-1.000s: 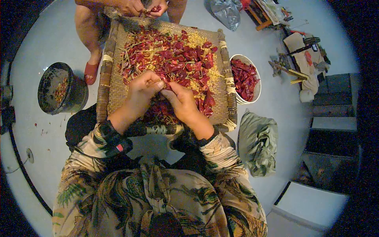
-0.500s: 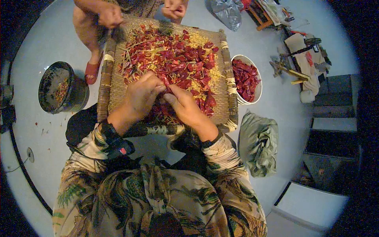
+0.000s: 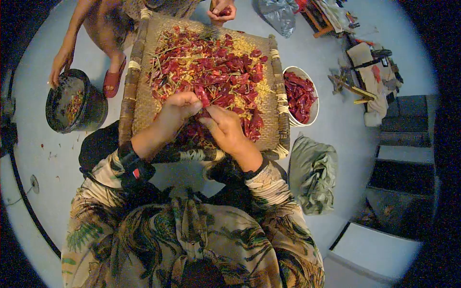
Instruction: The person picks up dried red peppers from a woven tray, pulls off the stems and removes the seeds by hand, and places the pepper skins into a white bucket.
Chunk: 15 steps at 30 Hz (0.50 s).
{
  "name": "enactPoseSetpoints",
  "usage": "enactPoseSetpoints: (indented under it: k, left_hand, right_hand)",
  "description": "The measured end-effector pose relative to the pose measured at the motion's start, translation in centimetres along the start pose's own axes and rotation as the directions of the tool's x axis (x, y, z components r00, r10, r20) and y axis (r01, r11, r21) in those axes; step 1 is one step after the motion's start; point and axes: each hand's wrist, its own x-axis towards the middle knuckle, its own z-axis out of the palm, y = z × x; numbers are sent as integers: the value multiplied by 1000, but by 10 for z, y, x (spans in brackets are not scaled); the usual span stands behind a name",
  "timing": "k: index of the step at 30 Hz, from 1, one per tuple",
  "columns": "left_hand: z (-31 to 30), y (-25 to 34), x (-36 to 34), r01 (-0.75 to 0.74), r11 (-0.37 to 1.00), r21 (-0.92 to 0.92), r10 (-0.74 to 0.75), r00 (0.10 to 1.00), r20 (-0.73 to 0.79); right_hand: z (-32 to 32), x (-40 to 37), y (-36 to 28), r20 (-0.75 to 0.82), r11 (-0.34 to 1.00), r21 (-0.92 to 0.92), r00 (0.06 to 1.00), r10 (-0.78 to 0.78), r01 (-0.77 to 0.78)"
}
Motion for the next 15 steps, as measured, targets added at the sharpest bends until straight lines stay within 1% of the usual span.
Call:
enactPoseSetpoints:
  k: [2,4,5,7,8,9,10,11,14,15]
  left_hand:
    - [1,6,-3,136,980,-148,-134,991,26]
    - [-10,-3,2,184,969,-164,-177,982,60]
    - [-14,-7,4,209,963,-170,-198,977,79]
    - [-11,0,6,42,999,14,-43,999,7]
    - [-9,3,7,-38,993,110,40,999,-16]
    - [-9,2,7,-143,960,242,151,988,-15]
    - [-9,2,7,-243,897,369,261,965,0]
    - [-10,2,8,-332,809,486,365,930,27]
    - [-6,12,4,-446,505,739,525,838,148]
    - [-5,12,3,-431,524,735,510,850,135]
  right_hand:
    - [0,0,1,12,1000,-15,1000,0,0]
    - [3,0,6,-8,999,-35,1000,-13,13]
    - [2,1,7,21,999,-18,999,37,-37]
    - [-3,4,6,78,990,11,987,139,-140]
    - [-3,4,7,57,990,44,989,134,-136]
    - [-4,3,8,36,988,77,991,130,-132]
    - [-4,3,9,15,986,109,992,126,-126]
    - [-3,3,12,-13,992,83,995,99,-98]
    - [-1,1,20,-70,999,-16,997,32,-34]
    - [-4,2,17,-75,998,-64,997,18,-23]
